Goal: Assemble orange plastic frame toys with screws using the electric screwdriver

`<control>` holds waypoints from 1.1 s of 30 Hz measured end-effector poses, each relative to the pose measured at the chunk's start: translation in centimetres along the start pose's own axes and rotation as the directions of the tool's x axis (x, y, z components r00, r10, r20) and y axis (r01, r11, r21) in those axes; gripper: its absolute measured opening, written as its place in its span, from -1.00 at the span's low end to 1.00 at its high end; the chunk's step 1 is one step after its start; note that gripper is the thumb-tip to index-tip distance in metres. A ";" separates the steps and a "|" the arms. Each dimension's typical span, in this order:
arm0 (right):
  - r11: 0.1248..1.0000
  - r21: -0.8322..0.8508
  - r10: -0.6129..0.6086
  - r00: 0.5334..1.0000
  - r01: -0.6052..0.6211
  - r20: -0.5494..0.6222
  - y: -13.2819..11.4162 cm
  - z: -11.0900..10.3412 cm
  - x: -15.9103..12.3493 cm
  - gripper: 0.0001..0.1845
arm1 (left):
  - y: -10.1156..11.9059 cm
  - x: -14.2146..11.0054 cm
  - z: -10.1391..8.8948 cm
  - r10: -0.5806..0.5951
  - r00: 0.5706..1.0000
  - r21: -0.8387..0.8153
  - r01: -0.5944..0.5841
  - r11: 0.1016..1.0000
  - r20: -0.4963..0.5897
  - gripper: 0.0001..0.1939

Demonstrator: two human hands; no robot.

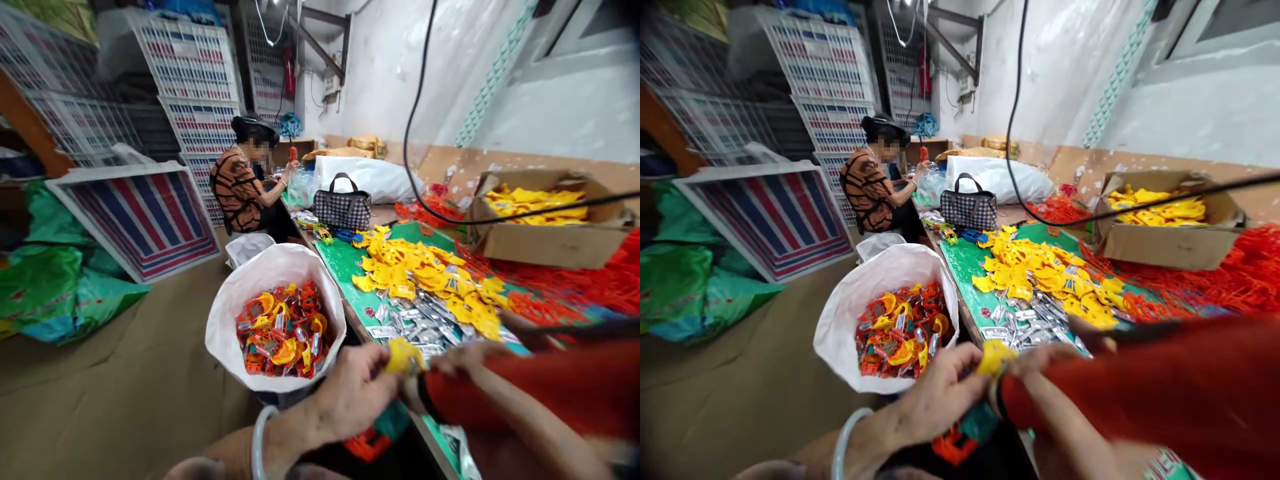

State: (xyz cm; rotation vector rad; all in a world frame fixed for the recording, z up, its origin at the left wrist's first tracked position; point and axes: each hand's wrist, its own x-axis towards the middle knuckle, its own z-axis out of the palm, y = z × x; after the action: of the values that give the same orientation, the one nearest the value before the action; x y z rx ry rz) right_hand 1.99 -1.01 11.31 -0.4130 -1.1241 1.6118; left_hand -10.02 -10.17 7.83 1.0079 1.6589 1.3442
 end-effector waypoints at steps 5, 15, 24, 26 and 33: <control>0.994 -0.058 -0.096 0.991 0.091 -0.089 3.4 9.9 3.6 -0.76 | 0.9 2.6 -7.3 0.226 0.908 0.415 -0.065 0.907 -0.352 -0.77; 0.991 -0.131 -0.031 0.990 0.013 -0.134 5.9 9.0 6.1 -0.84 | -5.6 6.4 -12.0 0.148 0.949 0.888 0.195 0.417 -0.279 -0.72; 0.930 -0.364 -0.223 0.871 0.055 -0.437 -0.2 -6.3 4.0 -0.74 | -4.4 7.0 -7.4 0.096 0.995 0.955 0.001 0.296 -0.031 -0.59; 0.911 -0.408 -0.287 0.812 0.066 -0.508 -2.1 -10.3 3.0 -0.71 | -2.2 7.2 -4.9 0.124 0.992 0.963 -0.059 0.263 0.027 -0.60; 0.828 -0.557 -0.483 0.589 0.067 -0.648 -7.4 -19.7 -0.8 -0.55 | 2.5 12.1 9.7 0.290 0.838 0.809 -0.532 0.250 0.462 -0.74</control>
State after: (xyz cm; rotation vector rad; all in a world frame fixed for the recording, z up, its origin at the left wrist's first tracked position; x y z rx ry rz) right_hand 21.05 7.01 7.47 -1.0841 -0.8182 0.6717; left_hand -5.71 4.97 7.85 2.3308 2.0412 0.3407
